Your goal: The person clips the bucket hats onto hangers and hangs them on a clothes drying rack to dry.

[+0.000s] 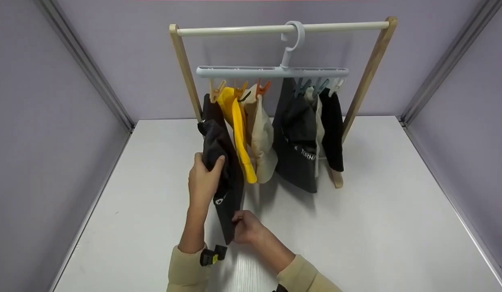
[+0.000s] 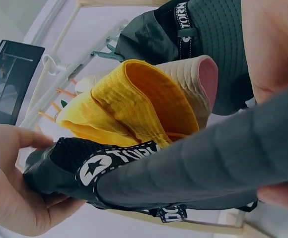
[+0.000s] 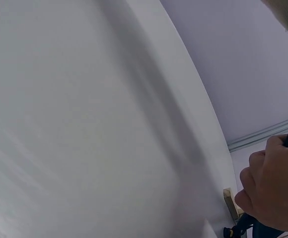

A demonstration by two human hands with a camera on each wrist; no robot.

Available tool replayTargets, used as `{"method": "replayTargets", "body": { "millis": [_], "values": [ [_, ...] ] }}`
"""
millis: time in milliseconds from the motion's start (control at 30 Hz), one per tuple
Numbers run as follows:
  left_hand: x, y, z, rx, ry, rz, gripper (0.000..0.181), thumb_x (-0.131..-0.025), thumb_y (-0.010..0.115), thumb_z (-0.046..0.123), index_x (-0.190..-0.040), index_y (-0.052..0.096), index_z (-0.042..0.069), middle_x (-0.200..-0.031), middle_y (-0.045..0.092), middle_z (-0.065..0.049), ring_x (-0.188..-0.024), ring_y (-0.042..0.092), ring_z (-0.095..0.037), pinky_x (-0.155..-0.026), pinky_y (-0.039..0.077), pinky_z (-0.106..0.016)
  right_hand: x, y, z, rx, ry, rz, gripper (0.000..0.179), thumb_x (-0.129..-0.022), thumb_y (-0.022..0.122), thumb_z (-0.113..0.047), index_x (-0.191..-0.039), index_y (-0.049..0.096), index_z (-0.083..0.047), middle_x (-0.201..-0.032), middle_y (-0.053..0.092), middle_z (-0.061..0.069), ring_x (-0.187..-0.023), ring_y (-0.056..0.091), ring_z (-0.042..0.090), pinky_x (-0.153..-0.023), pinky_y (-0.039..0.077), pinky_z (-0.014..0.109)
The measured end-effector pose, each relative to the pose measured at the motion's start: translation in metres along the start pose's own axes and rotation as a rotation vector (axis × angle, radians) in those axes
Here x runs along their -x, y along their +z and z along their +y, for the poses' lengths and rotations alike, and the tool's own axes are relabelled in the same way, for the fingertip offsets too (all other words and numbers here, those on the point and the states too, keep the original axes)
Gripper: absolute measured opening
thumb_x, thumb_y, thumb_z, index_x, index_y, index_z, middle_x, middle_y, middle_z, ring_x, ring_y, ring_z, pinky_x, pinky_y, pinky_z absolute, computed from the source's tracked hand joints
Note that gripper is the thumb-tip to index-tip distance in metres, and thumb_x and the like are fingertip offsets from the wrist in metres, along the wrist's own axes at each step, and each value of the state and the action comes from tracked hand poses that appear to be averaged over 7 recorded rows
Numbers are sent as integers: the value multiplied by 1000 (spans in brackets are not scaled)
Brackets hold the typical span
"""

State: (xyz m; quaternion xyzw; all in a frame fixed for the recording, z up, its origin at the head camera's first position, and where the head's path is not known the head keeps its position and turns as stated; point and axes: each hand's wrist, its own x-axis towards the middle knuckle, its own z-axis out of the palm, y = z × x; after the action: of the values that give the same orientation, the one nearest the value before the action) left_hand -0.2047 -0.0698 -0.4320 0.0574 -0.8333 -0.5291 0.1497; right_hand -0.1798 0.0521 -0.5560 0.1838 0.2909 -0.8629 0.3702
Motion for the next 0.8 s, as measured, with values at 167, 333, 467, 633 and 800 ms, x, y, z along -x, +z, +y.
{"method": "replayTargets", "body": {
  "millis": [167, 333, 467, 633, 800],
  "values": [
    [-10, -3, -1, -102, 88, 95, 36, -90, 57, 40, -92, 58, 4, -68, 52, -8, -62, 49, -23, -56, 36, -34, -2, 2, 0, 1, 1, -5, 19, -75, 26, 0, -80, 44, -4, -78, 58, 3, -74, 53, 13, -71, 41, 23],
    [-13, -5, -10, -29, 132, 152, 27, -91, 58, 29, -84, 59, 4, -68, 55, -9, -63, 50, -23, -58, 37, -34, -5, 4, -5, -11, -11, 21, 20, -74, 27, 1, -83, 44, -1, -78, 58, 4, -73, 55, 13, -70, 42, 23],
    [-12, -4, -16, 66, 119, 125, 26, -93, 55, 29, -90, 55, 4, -76, 54, -10, -70, 51, -23, -63, 39, -34, -8, 6, -8, -18, -17, 50, 19, -74, 28, 1, -81, 45, -1, -76, 59, 4, -72, 55, 13, -69, 42, 23],
    [-12, -5, -15, 175, 82, 71, 23, -95, 52, 25, -100, 53, 3, -86, 55, -12, -78, 52, -23, -67, 39, -35, -10, 5, -8, -24, -10, 52, 15, -75, 31, 1, -77, 45, -3, -76, 57, 4, -73, 53, 14, -70, 42, 25],
    [-18, -4, -13, 249, 49, 46, 23, -96, 49, 19, -107, 57, 1, -94, 59, -14, -81, 53, -22, -68, 41, -32, -12, 1, -12, 27, 8, 43, 13, -79, 33, 1, -81, 45, -2, -83, 54, 7, -78, 52, 17, -71, 43, 26]
  ]
}}
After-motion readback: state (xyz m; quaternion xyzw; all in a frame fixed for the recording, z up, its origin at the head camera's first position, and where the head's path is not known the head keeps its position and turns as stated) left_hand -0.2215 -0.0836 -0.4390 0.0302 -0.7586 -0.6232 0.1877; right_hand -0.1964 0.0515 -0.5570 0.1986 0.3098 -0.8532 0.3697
